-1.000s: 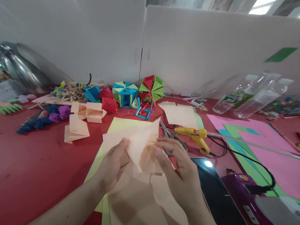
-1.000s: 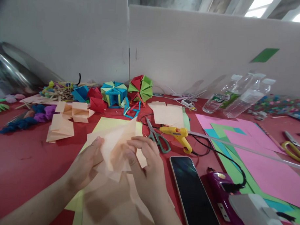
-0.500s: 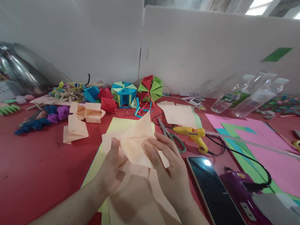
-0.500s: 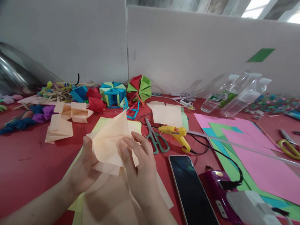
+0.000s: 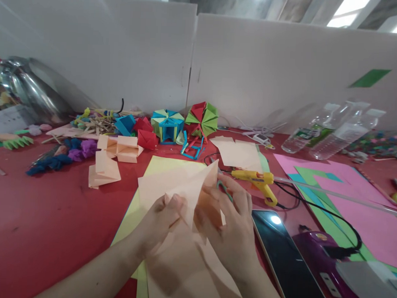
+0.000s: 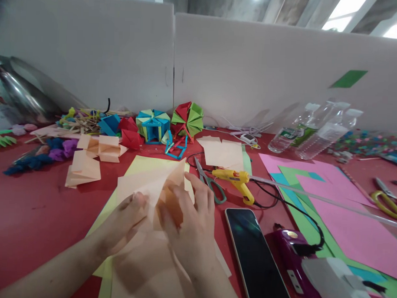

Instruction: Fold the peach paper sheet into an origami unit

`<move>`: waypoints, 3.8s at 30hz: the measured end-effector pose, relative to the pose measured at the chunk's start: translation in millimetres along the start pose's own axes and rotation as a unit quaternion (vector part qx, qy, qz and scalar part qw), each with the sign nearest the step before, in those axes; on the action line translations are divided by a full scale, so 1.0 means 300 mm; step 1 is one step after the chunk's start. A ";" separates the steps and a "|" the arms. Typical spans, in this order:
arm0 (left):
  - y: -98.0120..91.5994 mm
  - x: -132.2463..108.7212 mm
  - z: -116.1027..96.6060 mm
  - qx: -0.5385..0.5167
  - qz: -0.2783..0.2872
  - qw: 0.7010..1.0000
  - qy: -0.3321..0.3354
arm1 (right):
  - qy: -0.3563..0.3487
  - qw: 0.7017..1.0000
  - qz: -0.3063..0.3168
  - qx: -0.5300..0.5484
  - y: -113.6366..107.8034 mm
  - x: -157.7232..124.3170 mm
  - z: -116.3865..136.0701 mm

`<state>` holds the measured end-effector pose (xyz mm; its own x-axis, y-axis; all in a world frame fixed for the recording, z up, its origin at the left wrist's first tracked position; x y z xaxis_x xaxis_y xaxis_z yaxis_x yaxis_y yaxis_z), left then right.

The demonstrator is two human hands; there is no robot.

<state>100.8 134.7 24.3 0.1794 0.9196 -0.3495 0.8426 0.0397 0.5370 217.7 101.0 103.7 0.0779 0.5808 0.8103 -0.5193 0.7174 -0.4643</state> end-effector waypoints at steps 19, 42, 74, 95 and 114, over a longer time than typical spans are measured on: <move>0.030 -0.008 -0.049 0.168 0.036 0.978 0.116 | 0.063 0.996 -0.011 0.058 -0.037 0.018 -0.073; 0.018 -0.001 0.001 0.377 0.098 0.918 0.066 | -0.013 0.978 0.150 0.143 -0.006 0.027 -0.028; -0.034 0.036 0.012 0.218 0.002 0.976 -0.003 | -0.159 0.974 0.151 0.051 0.034 -0.044 0.081; 0.003 0.003 -0.104 0.411 -0.015 0.882 0.231 | 0.226 0.948 0.191 0.118 0.023 -0.008 -0.131; -0.008 0.009 0.017 0.217 0.125 0.968 0.000 | 0.430 0.789 0.318 0.302 0.096 -0.099 -0.128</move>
<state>101.8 135.2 18.1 0.4053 0.8795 -0.2496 0.9069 -0.3525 0.2307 233.0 119.2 52.5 0.0519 0.9819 -0.1823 -0.9768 0.0119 -0.2137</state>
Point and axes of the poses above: each hand's wrist, its own x-axis towards the middle knuckle, its own y-axis out of the palm, z = x × y, the point moved 7 cm from there along x, towards the middle knuckle, and after that the axes turned 15 degrees about -z, right-handed, at the moved point
